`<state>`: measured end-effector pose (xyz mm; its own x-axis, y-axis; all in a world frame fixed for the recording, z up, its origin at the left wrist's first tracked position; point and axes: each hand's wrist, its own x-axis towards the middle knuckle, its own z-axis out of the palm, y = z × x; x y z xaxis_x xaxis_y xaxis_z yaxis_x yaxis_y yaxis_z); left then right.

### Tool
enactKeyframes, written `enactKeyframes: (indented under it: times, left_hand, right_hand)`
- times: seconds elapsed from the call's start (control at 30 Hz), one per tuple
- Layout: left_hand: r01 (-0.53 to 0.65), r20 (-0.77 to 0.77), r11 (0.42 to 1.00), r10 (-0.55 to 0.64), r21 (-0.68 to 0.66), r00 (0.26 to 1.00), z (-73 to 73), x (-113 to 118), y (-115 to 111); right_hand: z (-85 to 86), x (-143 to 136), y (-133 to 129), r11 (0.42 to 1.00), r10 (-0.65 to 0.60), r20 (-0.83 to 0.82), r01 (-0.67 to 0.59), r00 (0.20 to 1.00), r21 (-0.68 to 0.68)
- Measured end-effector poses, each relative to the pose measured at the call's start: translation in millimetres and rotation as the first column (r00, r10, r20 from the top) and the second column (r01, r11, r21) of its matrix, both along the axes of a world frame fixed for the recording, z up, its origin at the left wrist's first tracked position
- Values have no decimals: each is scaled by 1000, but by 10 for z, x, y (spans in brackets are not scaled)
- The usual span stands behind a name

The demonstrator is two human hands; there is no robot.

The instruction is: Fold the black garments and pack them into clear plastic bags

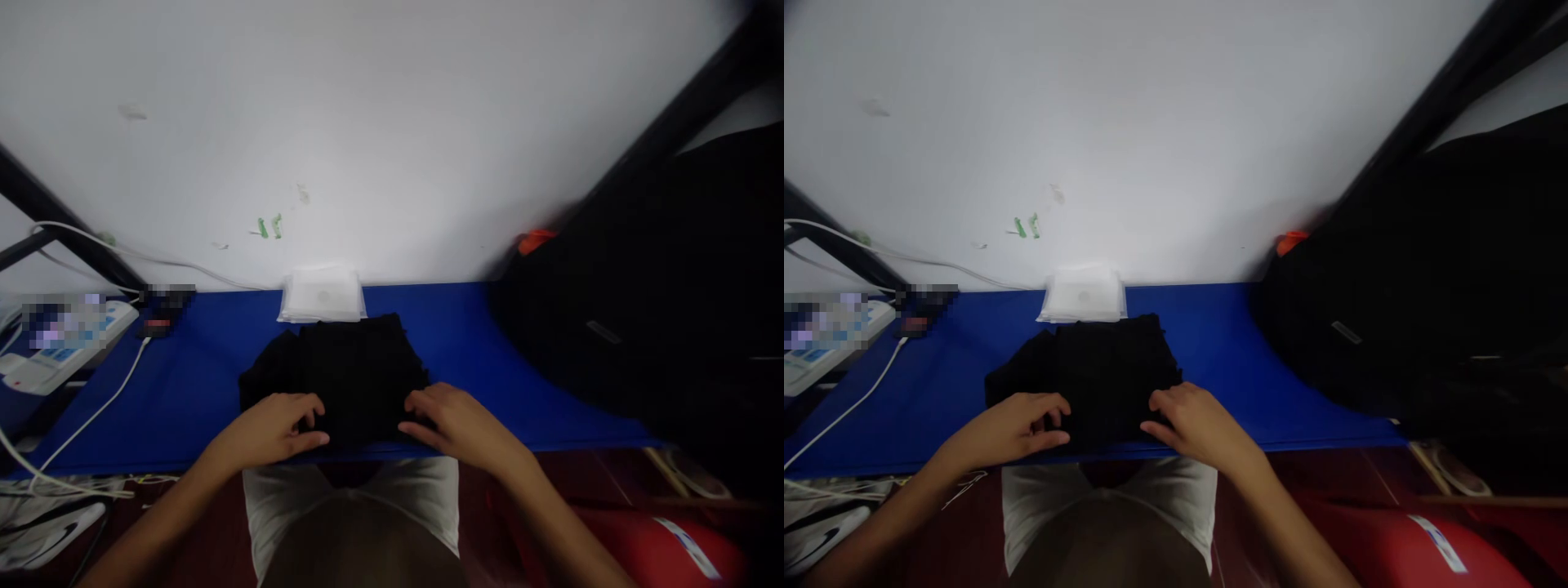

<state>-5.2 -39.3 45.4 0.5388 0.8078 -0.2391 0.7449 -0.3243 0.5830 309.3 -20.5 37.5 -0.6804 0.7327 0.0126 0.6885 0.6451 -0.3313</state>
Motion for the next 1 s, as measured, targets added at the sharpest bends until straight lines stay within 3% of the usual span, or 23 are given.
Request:
enactKeyframes:
  times: [0.1, 0.2, 0.3, 0.4, 0.53, 0.7, 1.0]
  left_hand:
    - [-137, 58, 971, 128, 196, 990, -140, 13, 101]
    - [-160, -8, 893, 180, 420, 984, -359, 48, 157]
    - [-138, -126, 855, 229, 499, 965, -581, 117, 112]
    - [-170, -232, 841, 326, 514, 916, -713, 208, -12]
    - [-231, -312, 840, 417, 490, 853, -752, 291, -166]
    - [-280, -325, 855, 440, 436, 837, -744, 343, -214]
    - [-272, -318, 898, 385, 346, 867, -693, 310, 63]
  right_hand:
    - [-26, -243, -42, 994, -52, 23, 49, 998, 99]
    - [-81, -596, -65, 984, -109, -12, 109, 994, 143]
    - [-259, -934, -59, 980, -141, -30, 144, 990, 136]
    - [-499, -1107, -14, 971, -211, -3, 210, 977, 110]
    - [-713, -1034, 55, 955, -288, 26, 285, 957, 83]
    - [-829, -791, 75, 923, -369, 28, 363, 929, 124]
    - [-937, -638, 43, 901, -409, 1, 404, 912, 159]
